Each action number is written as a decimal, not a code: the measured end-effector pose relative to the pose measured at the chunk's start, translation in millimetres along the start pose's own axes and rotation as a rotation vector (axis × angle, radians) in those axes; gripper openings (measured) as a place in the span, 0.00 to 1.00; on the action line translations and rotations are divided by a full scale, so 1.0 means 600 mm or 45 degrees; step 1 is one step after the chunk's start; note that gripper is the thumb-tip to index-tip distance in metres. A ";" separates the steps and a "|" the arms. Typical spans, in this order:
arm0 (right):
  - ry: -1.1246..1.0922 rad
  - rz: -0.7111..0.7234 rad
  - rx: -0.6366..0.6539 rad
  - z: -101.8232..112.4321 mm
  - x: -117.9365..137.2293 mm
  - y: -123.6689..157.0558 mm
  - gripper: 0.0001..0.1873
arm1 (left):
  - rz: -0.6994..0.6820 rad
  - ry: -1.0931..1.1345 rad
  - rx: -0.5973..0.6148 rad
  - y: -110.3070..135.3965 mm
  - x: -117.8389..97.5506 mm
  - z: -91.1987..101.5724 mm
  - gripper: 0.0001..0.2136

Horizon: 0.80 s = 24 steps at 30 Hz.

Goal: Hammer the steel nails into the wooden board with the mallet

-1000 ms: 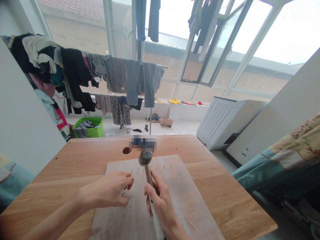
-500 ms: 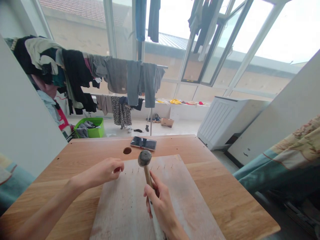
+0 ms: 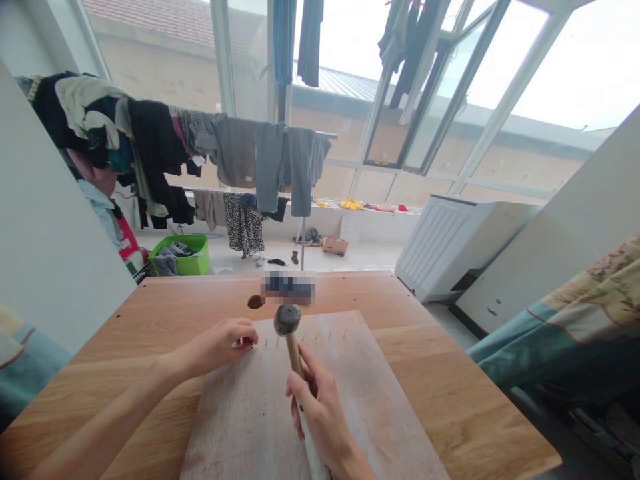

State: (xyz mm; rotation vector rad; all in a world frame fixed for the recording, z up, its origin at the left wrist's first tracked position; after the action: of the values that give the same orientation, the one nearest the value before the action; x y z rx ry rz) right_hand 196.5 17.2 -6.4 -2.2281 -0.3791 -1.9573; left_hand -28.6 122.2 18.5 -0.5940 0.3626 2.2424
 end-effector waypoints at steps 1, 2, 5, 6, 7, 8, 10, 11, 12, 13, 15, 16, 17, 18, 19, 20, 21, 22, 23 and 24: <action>0.003 0.000 0.006 0.000 0.000 0.000 0.35 | -0.003 0.015 -0.004 0.000 0.003 -0.002 0.09; 0.006 0.000 0.012 0.000 0.000 0.001 0.34 | -0.002 0.026 -0.008 0.000 0.004 -0.004 0.09; 0.009 0.005 0.031 -0.002 0.001 0.000 0.35 | 0.013 0.055 -0.032 0.001 0.006 -0.007 0.08; 0.009 0.007 0.037 -0.002 0.001 0.000 0.35 | 0.019 0.062 -0.046 0.001 0.006 -0.008 0.08; 0.008 0.009 0.043 -0.003 0.001 0.000 0.35 | 0.022 0.071 -0.061 0.001 0.006 -0.008 0.08; 0.008 0.011 0.050 -0.003 0.001 0.000 0.35 | 0.021 0.083 -0.073 0.000 0.007 -0.010 0.07; 0.010 0.010 0.071 -0.004 0.001 0.000 0.35 | 0.016 0.137 -0.085 -0.002 0.012 -0.013 0.06; 0.011 0.011 0.084 -0.004 0.001 0.001 0.34 | 0.016 0.182 -0.084 -0.003 0.016 -0.015 0.05; 0.012 0.011 0.103 -0.005 0.000 0.001 0.34 | 0.017 0.239 -0.078 -0.004 0.020 -0.017 0.05; 0.014 0.011 0.122 -0.006 0.000 0.001 0.34 | 0.022 0.306 -0.072 -0.005 0.024 -0.019 0.05; 0.015 0.012 0.158 -0.009 -0.001 0.001 0.34 | 0.039 0.456 -0.064 -0.006 0.030 -0.021 0.07; 0.016 0.016 0.174 -0.011 -0.002 0.001 0.34 | 0.046 0.522 -0.062 -0.007 0.032 -0.021 0.08; 0.019 0.020 0.188 -0.013 -0.002 0.001 0.34 | 0.052 0.574 -0.062 -0.007 0.033 -0.020 0.10; 0.023 0.025 0.204 -0.016 -0.001 0.001 0.34 | 0.054 0.608 -0.066 -0.006 0.033 -0.019 0.11; 0.029 0.028 0.221 -0.019 0.001 0.000 0.34 | 0.053 0.625 -0.070 -0.006 0.032 -0.018 0.11; 0.037 0.025 0.242 -0.023 0.002 0.000 0.34 | 0.052 0.630 -0.077 -0.006 0.031 -0.016 0.11; 0.044 0.021 0.264 -0.026 0.004 0.000 0.33 | 0.051 0.633 -0.085 -0.006 0.030 -0.015 0.11; 0.046 0.015 0.286 -0.029 0.006 0.000 0.32 | 0.046 0.634 -0.091 -0.005 0.029 -0.015 0.11; 0.045 0.011 0.307 -0.032 0.007 0.000 0.32 | 0.041 0.632 -0.097 -0.006 0.029 -0.015 0.12; 0.043 0.009 0.325 -0.033 0.008 0.000 0.32 | 0.038 0.624 -0.102 -0.006 0.030 -0.016 0.12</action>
State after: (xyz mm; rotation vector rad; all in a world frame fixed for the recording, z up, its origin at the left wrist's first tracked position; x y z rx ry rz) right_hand 177.9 12.3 1.0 -2.0318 -0.5798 -1.8245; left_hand -33.7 131.4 1.0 -1.1915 0.5270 2.1271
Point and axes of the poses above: each hand's wrist, its own y-axis away from the middle knuckle, its own z-axis out of the back of the hand, x = y × z, the point moved 1 cm from there along -y, towards the middle knuckle, and after that the axes turned 12 degrees about x, right-handed, at the moved point
